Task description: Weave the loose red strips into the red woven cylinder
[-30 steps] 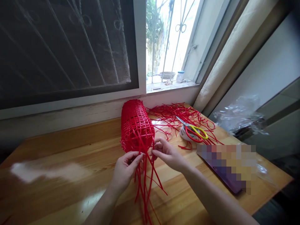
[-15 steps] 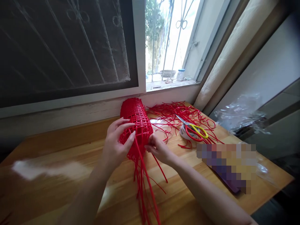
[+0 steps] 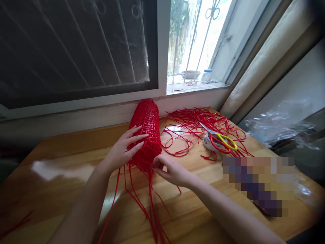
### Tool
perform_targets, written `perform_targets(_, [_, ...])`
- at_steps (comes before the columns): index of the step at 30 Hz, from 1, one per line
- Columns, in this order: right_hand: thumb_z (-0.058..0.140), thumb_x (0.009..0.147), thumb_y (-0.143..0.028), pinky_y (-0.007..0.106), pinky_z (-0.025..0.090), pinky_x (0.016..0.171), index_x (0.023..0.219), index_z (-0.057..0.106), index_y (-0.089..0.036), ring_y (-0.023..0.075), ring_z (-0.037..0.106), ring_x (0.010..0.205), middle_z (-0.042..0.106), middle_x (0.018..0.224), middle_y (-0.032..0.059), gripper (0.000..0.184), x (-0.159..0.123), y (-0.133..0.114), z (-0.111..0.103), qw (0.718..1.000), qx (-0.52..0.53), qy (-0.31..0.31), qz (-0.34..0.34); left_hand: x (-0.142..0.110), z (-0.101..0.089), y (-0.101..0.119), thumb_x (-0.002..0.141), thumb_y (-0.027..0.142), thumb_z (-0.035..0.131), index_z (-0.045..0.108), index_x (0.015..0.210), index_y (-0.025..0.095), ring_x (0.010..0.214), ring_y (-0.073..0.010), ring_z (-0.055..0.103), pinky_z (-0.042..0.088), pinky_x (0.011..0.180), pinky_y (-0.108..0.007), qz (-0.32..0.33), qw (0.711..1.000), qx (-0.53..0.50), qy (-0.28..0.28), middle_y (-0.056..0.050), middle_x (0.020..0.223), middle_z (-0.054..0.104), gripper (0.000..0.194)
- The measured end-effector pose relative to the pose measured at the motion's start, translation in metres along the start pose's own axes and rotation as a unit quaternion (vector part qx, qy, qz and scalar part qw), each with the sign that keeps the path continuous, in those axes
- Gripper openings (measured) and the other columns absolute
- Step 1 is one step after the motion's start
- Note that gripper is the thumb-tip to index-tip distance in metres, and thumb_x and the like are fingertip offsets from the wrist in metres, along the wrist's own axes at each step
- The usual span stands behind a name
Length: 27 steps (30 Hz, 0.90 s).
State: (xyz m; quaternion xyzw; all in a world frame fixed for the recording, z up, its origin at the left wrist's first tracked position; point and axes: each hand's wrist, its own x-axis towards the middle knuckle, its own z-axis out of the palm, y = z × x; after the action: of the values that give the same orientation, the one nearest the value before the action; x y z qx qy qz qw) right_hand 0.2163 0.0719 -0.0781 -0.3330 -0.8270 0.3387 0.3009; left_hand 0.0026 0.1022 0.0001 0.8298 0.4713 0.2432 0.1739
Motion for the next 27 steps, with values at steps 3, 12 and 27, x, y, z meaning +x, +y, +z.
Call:
perform_targets(3, [0.050,0.086,-0.018,0.021,0.040,0.063,0.087,0.056,-0.018,0.0110,0.054,0.069,0.062,0.079,0.0012,0.006,-0.011,0.000,0.003,0.997,-0.042,-0.070,-0.007,-0.009,-0.001,-0.007,0.087,0.039,0.046,0.055,0.121,0.027,0.134,-0.0209,0.030,0.024,0.112,-0.040,-0.018,0.999,-0.037,0.033,-0.002,0.145,0.036,0.037])
perform_targets(12, [0.044,0.091,-0.024,0.025,0.038,0.064,0.082,0.067,-0.020,0.0146,0.054,0.071,0.064,0.075,0.0046,0.025,-0.017,-0.006,-0.001,0.981,-0.153,-0.102,-0.068,-0.020,0.008,-0.001,0.083,0.034,0.055,0.050,0.118,0.023,0.126,-0.0218,0.038,0.029,0.107,-0.043,-0.030,0.982,-0.046,0.181,-0.009,0.133,0.042,0.037])
perform_targets(27, [0.048,0.087,-0.038,0.019,0.036,0.052,0.076,0.060,-0.014,0.0081,0.043,0.055,0.049,0.061,-0.0028,0.029,-0.011,0.005,0.001,0.963,0.207,-0.115,0.131,-0.059,0.016,0.071,0.075,0.008,0.057,0.059,0.099,0.021,0.098,-0.0207,0.049,0.040,0.088,-0.036,0.122,0.972,0.090,0.177,-0.006,0.100,0.056,0.028])
